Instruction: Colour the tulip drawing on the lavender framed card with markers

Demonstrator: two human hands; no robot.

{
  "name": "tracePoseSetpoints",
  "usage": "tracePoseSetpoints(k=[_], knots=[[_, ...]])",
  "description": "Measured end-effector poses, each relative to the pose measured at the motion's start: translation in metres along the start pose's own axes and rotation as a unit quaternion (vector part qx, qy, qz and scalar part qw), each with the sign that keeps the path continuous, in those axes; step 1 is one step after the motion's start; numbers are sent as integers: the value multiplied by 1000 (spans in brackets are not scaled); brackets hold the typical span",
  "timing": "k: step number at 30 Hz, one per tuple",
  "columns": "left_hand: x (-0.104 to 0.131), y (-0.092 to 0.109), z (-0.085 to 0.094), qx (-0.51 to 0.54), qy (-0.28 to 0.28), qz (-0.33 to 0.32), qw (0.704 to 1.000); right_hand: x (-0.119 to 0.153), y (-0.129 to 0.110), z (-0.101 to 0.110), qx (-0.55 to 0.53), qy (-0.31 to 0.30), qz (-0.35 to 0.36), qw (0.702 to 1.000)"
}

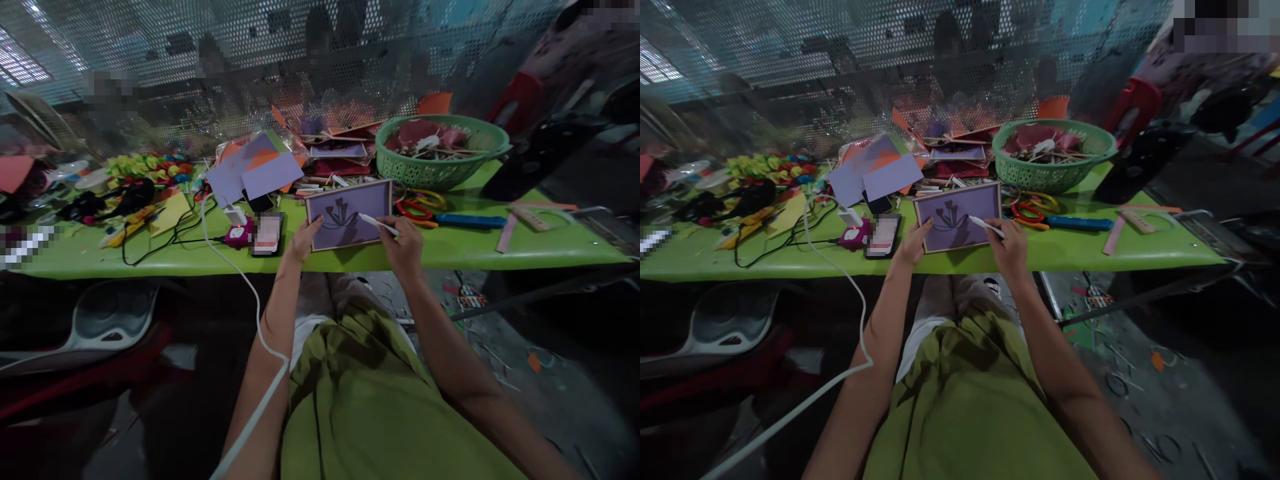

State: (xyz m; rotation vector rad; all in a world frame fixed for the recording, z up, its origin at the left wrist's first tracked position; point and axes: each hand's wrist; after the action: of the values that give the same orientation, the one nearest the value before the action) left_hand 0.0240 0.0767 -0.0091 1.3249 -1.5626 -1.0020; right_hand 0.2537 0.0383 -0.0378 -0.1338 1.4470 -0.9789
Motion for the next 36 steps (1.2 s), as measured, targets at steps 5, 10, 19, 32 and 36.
tracePoseSetpoints(k=[5,10,19,32,36], knots=[[-1,-2,1,0,-3,-6,1000,0,0,0,0,-13,0,1000],[-3,-4,3,-2,1,-2,1000,0,0,1,-9,-20,3,1000],[-2,-2,2,7,2,7,1000,1,0,1,-11,-33,-10,999],[-1,-2,1,1,-15,2,1000,2,3,1,0,-85,22,996],[-2,-4,2,-3,-9,-1,1000,2,5,0,1,-101,36,994]])
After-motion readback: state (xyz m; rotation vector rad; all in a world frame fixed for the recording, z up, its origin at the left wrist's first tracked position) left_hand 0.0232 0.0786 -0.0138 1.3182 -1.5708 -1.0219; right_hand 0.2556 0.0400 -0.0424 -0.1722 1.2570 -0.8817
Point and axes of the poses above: each hand's wrist, its own x-axis away from the middle knuckle, its own z-axis out of the back of the hand, y = z × x, and after that the axes turned 10 degrees about -x, right-handed
